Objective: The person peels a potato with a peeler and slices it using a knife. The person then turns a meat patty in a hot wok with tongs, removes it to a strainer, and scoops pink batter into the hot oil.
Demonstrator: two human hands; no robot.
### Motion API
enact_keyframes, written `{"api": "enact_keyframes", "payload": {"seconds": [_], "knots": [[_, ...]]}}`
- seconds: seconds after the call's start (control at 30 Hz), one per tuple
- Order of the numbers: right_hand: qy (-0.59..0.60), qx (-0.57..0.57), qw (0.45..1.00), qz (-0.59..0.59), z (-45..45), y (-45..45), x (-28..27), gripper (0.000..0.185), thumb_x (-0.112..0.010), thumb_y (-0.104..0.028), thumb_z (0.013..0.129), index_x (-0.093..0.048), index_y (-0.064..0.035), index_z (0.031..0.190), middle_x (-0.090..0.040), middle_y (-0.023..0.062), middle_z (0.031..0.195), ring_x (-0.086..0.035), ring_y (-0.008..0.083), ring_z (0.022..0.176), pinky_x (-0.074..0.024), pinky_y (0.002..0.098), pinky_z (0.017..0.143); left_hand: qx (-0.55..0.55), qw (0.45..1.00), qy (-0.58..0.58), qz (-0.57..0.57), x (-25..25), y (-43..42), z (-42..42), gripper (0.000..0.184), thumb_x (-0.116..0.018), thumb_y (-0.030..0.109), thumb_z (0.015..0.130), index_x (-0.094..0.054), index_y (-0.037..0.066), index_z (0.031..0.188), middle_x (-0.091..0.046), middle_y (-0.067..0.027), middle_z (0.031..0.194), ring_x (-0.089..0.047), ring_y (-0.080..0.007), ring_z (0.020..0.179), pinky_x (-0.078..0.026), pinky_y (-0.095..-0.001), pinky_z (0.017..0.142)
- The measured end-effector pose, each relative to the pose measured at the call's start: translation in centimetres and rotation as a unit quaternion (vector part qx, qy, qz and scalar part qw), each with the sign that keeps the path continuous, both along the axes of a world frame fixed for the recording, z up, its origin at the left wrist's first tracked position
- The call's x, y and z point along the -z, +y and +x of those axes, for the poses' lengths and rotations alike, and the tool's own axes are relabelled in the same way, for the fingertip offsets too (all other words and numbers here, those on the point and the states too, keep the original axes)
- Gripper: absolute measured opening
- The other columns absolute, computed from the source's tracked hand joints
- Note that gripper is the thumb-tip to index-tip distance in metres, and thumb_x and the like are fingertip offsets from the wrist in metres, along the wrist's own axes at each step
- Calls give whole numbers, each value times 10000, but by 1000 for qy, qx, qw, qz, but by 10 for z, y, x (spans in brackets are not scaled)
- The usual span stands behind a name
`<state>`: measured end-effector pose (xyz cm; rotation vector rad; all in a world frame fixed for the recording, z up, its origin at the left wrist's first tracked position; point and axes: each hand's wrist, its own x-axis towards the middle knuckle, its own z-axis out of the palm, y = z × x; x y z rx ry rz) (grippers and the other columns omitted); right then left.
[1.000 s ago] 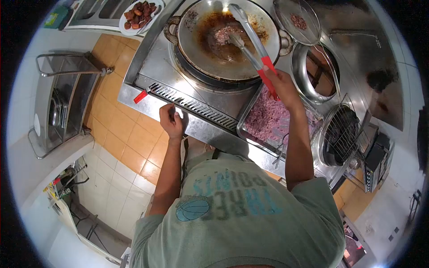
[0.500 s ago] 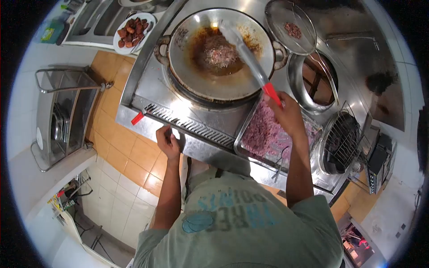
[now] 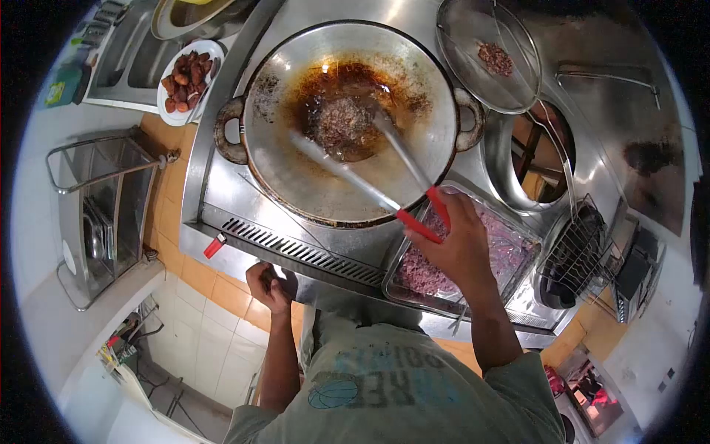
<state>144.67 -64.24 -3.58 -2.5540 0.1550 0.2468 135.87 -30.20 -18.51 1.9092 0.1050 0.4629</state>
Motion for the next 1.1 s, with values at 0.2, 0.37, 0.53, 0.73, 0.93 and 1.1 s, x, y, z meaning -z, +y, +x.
{"api": "enact_keyframes", "payload": {"seconds": [0.2, 0.37, 0.53, 0.73, 0.93, 1.1], "knots": [[17, 39, 999, 31, -1, 1, -10, 736, -803, -318, 677, -466, -31, 1264, -490, 196, 1134, -559, 354, 1048, -506, 440, 830, -15, 998, 46, 45, -4, 0, -2, 416, -505, 351, 860, -528, -55, 946, -491, -134, 874, -472, -226, 746, -383, -331, 677], [47, 29, 995, 79, -5, 15, -8, 737, -805, -313, 674, -468, -33, 1266, -445, 187, 1146, -557, 351, 1028, -515, 425, 800, -13, 996, 54, 72, -2, 1, -3, 405, -503, 345, 860, -532, -53, 927, -500, -137, 871, -493, -245, 772, -402, -348, 703], [46, 59, 995, 69, -4, 17, -16, 701, -783, -279, 688, -470, -35, 1266, -435, 174, 1140, -562, 341, 1005, -517, 426, 790, -6, 999, 36, -6, 0, 1, -3, 371, -508, 304, 851, -526, -56, 938, -485, -119, 873, -455, -184, 730, -372, -303, 628], [2, 33, 997, 64, -11, 27, -15, 688, -763, -252, 677, -474, -28, 1260, -440, 173, 1136, -567, 339, 990, -523, 427, 787, 16, 999, 30, -30, 4, 5, -4, 334, -499, 174, 763, -520, -60, 1001, -470, -103, 907, -399, -134, 614, -325, -258, 555], [-40, 45, 997, 55, -23, 39, -3, 683, -763, -251, 678, -479, 6, 1243, -444, 175, 1120, -573, 347, 967, -523, 428, 783, 18, 999, 15, -25, -7, -1, 0, 325, -431, 39, 677, -524, -57, 974, -466, -95, 887, -423, -131, 673, -366, -246, 604], [-57, 82, 992, 71, -29, 50, -1, 672, -763, -255, 687, -492, 44, 1224, -444, 194, 1122, -581, 368, 946, -518, 433, 791, 18, 1000, 4, -1, -13, -3, 2, 346, -426, 26, 666, -529, -45, 989, -473, -93, 885, -434, -150, 705, -381, -264, 638]]}}
